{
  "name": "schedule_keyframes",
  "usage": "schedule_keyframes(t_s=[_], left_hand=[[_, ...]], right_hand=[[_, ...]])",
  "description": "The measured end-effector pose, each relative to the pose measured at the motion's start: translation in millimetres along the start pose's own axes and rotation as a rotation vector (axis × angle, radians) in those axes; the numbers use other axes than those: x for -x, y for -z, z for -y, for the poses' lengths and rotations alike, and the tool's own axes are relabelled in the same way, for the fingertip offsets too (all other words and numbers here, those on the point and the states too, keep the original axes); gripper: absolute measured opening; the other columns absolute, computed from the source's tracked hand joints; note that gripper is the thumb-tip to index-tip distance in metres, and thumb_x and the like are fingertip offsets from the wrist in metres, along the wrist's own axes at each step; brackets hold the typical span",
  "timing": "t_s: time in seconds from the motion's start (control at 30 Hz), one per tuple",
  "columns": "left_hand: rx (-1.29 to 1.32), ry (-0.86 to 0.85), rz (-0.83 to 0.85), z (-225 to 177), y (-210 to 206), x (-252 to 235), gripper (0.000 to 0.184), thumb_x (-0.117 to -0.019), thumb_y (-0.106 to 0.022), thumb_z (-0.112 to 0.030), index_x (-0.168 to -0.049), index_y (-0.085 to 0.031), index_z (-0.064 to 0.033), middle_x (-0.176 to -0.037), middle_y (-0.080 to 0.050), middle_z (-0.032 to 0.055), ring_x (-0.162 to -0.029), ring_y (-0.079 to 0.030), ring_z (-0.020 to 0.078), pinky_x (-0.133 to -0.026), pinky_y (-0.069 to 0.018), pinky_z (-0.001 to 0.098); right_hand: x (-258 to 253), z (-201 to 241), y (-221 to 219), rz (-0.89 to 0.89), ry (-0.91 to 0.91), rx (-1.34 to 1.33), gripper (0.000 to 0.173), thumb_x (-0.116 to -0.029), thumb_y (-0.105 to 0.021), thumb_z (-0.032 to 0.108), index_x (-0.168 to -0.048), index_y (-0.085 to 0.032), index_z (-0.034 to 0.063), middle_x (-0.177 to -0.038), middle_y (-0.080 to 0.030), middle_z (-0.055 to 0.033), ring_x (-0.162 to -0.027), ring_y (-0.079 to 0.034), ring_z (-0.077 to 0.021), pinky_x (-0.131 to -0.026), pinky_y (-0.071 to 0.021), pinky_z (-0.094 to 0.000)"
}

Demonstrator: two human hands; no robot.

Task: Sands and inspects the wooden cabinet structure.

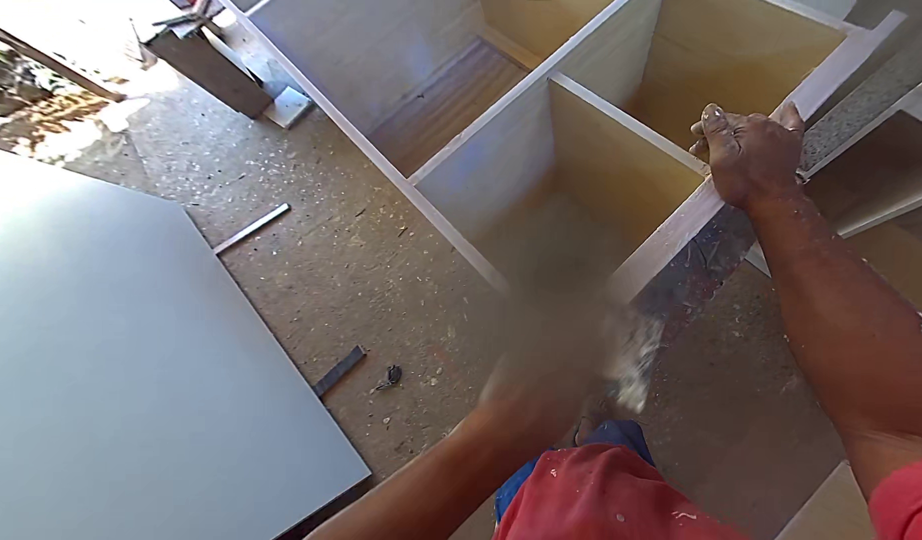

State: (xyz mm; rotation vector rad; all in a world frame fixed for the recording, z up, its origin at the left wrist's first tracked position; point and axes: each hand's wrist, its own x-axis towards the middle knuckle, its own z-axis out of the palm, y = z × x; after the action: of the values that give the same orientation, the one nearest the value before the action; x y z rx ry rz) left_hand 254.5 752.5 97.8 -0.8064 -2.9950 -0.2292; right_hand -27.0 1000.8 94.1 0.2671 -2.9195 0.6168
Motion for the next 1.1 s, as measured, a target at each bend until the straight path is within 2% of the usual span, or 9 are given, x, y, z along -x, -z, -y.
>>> schedule_keyframes(t_s=[0.1, 0.27, 0.37, 0.5, 0.7, 0.8, 0.93, 1.0, 1.1], left_hand=[[-0.058, 0.001, -0.018, -3.8, 4.3, 8.3, 0.044, -0.0975, -0.057, -0.024, -0.138, -0.061, -0.0072, -0.154, -0.053, 0.0081, -0.144, -0.047, 0.0227, -0.118, -0.0382, 0.0482], [-0.007, -0.039, 0.003, -7.7, -0.6, -99.1, 0.048, -0.1021, -0.055, -0.029, -0.143, -0.057, -0.0038, -0.162, -0.039, 0.0139, -0.153, -0.032, 0.0266, -0.125, -0.0237, 0.0453], [0.002, -0.043, 0.011, -5.6, -2.9, -58.1, 0.047, -0.1009, -0.058, -0.025, -0.143, -0.057, -0.0054, -0.164, -0.036, 0.0102, -0.155, -0.028, 0.0233, -0.127, -0.0222, 0.047], [-0.058, -0.013, -0.002, -3.6, 4.0, 20.9, 0.047, -0.0957, -0.06, -0.021, -0.141, -0.058, -0.0097, -0.157, -0.049, 0.0045, -0.146, -0.045, 0.0201, -0.12, -0.0345, 0.0495], [-0.001, -0.074, 0.006, -11.5, 0.7, -94.2, 0.045, -0.1008, -0.055, -0.023, -0.143, -0.058, -0.0053, -0.162, -0.04, 0.0119, -0.153, -0.032, 0.0262, -0.126, -0.023, 0.046], [0.038, -0.057, -0.009, -9.6, -1.2, -62.4, 0.042, -0.0996, -0.058, -0.02, -0.14, -0.06, -0.007, -0.164, -0.038, 0.0076, -0.154, -0.029, 0.0219, -0.127, -0.0218, 0.0472], [-0.035, -0.02, -0.076, -1.1, -5.1, 30.4, 0.042, -0.0978, -0.056, -0.015, -0.139, -0.06, -0.0107, -0.155, -0.051, 0.0032, -0.146, -0.045, 0.0196, -0.121, -0.0342, 0.0499], [-0.055, -0.031, -0.079, -5.1, -3.6, 10.9, 0.038, -0.0983, -0.056, -0.015, -0.135, -0.063, -0.0088, -0.153, -0.054, 0.0066, -0.145, -0.046, 0.0213, -0.119, -0.0367, 0.048], [-0.018, -0.047, -0.079, -13.0, -4.4, -58.9, 0.038, -0.1009, -0.055, -0.017, -0.137, -0.063, -0.007, -0.157, -0.048, 0.0099, -0.15, -0.039, 0.0235, -0.123, -0.0296, 0.0449]], right_hand=[[0.3, 2.1, -2.0, -0.01, -0.01, 0.017, 0.071, -0.1065, -0.014, 0.06, -0.127, -0.07, 0.0216, -0.12, -0.074, -0.0071, -0.127, -0.061, -0.0263, -0.121, -0.0061, -0.0679], [-3.1, -1.4, 1.3, 0.01, -0.024, 0.012, 0.072, -0.1067, -0.012, 0.059, -0.128, -0.07, 0.0213, -0.121, -0.073, -0.0063, -0.128, -0.06, -0.0238, -0.123, -0.0062, -0.0646], [0.8, -2.2, 0.9, 0.023, -0.01, 0.023, 0.072, -0.1065, -0.011, 0.058, -0.127, -0.07, 0.0213, -0.121, -0.074, -0.0052, -0.127, -0.061, -0.022, -0.123, -0.0074, -0.0642], [0.2, 2.9, -0.4, 0.002, -0.026, 0.027, 0.072, -0.1062, -0.013, 0.06, -0.126, -0.07, 0.0216, -0.121, -0.073, -0.0055, -0.127, -0.061, -0.0242, -0.122, -0.007, -0.0663], [-4.1, -1.3, -0.5, -0.004, -0.024, 0.031, 0.072, -0.1063, -0.012, 0.06, -0.125, -0.07, 0.0208, -0.119, -0.074, -0.0055, -0.126, -0.062, -0.0231, -0.121, -0.0094, -0.0644], [0.0, -2.2, 1.2, -0.004, 0.003, 0.033, 0.072, -0.1064, -0.013, 0.058, -0.123, -0.071, 0.0191, -0.118, -0.074, -0.0056, -0.124, -0.063, -0.0223, -0.121, -0.0113, -0.0639], [0.4, 3.8, -1.0, -0.007, -0.011, 0.037, 0.073, -0.1058, -0.015, 0.061, -0.119, -0.071, 0.0169, -0.117, -0.074, -0.0075, -0.124, -0.063, -0.0247, -0.121, -0.0093, -0.065], [-0.6, 2.9, -0.9, -0.001, -0.027, 0.053, 0.075, -0.1046, -0.016, 0.065, -0.117, -0.071, 0.0155, -0.117, -0.074, -0.0093, -0.123, -0.063, -0.026, -0.12, -0.0101, -0.0666], [-5.9, 0.4, -0.6, -0.005, -0.008, 0.048, 0.075, -0.1042, -0.018, 0.066, -0.115, -0.072, 0.0144, -0.116, -0.074, -0.0108, -0.121, -0.064, -0.0273, -0.119, -0.0131, -0.0669]])
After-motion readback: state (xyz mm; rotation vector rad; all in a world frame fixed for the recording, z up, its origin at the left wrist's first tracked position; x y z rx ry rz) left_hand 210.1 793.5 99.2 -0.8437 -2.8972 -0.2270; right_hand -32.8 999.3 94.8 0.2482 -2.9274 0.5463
